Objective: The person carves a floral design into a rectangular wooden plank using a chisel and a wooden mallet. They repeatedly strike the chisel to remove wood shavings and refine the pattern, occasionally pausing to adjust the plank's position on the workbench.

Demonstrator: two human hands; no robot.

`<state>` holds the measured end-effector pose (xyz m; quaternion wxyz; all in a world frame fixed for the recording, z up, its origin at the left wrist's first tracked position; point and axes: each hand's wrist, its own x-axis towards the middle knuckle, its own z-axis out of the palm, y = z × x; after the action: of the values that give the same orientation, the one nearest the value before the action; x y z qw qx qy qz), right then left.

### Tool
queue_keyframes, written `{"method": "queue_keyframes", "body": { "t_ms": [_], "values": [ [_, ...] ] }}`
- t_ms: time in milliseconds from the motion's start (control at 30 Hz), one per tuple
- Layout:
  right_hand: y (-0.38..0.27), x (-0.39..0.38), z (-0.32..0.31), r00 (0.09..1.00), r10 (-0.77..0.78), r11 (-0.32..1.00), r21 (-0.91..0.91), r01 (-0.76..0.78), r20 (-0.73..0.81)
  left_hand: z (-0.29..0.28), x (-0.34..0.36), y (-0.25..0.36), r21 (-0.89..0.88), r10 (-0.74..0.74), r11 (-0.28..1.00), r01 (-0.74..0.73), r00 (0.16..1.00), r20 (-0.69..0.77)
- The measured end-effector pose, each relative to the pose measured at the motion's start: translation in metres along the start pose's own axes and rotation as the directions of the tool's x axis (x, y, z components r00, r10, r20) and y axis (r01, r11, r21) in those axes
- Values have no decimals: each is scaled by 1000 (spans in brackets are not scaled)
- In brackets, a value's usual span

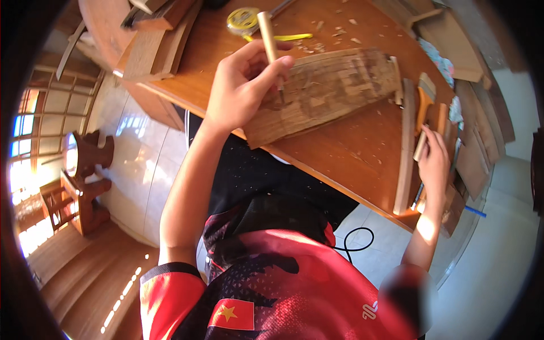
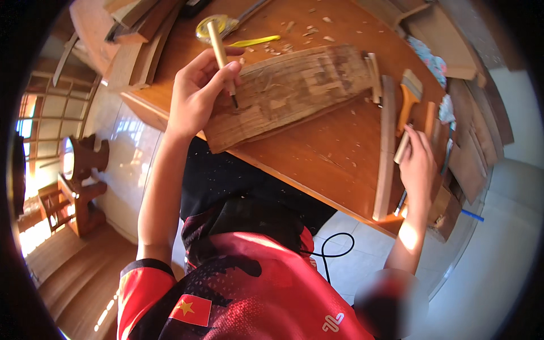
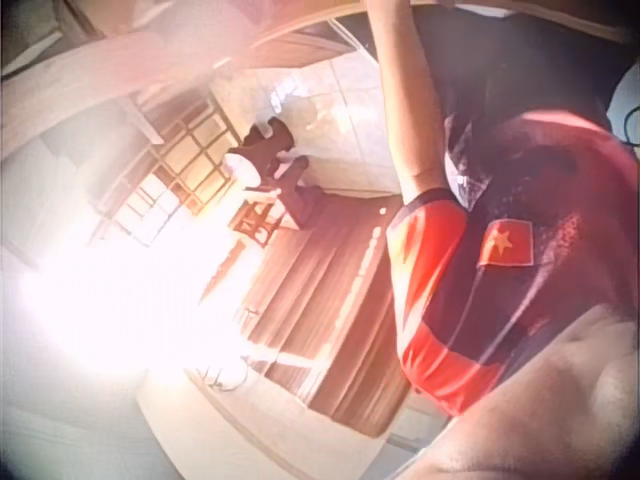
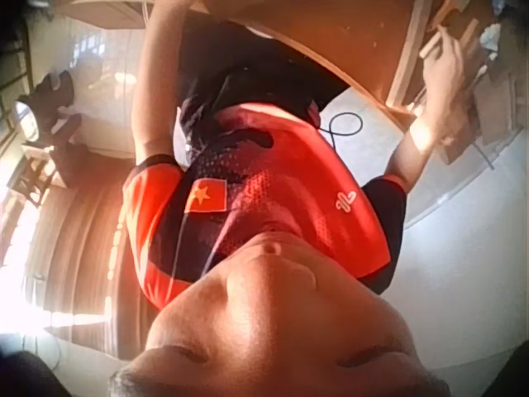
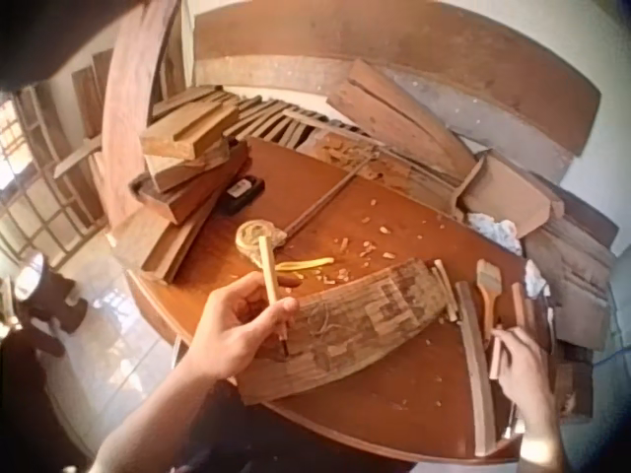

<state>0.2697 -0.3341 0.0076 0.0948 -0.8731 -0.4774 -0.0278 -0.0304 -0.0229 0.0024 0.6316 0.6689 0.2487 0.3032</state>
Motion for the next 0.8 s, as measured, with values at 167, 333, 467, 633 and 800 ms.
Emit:
{"method": "queue_keyframes", "body": {
  "t_ms": [167, 333, 467, 633, 800],
  "values": [
    [9, 7, 4, 997, 70, 997, 19, -69, -26, 5, 2, -10, -54, 33, 998, -36, 999, -41],
    [21, -2, 9, 973, 222, 973, -59, -225, -58, 8, 3, 1, 27, 3, 1000, -2, 1000, -27],
    [18, -8, 13, 966, 234, 969, -49, -240, -106, 9, 1, 0, 26, 7, 1000, -6, 1000, -20],
    [8, -7, 23, 961, 257, 963, -58, -264, -101, 6, -2, -2, 9, 13, 1000, -12, 999, -45],
    [12, -8, 30, 960, 241, 963, -85, -254, -146, 9, 0, -1, 73, -23, 997, 27, 998, -61]
  ]
}}
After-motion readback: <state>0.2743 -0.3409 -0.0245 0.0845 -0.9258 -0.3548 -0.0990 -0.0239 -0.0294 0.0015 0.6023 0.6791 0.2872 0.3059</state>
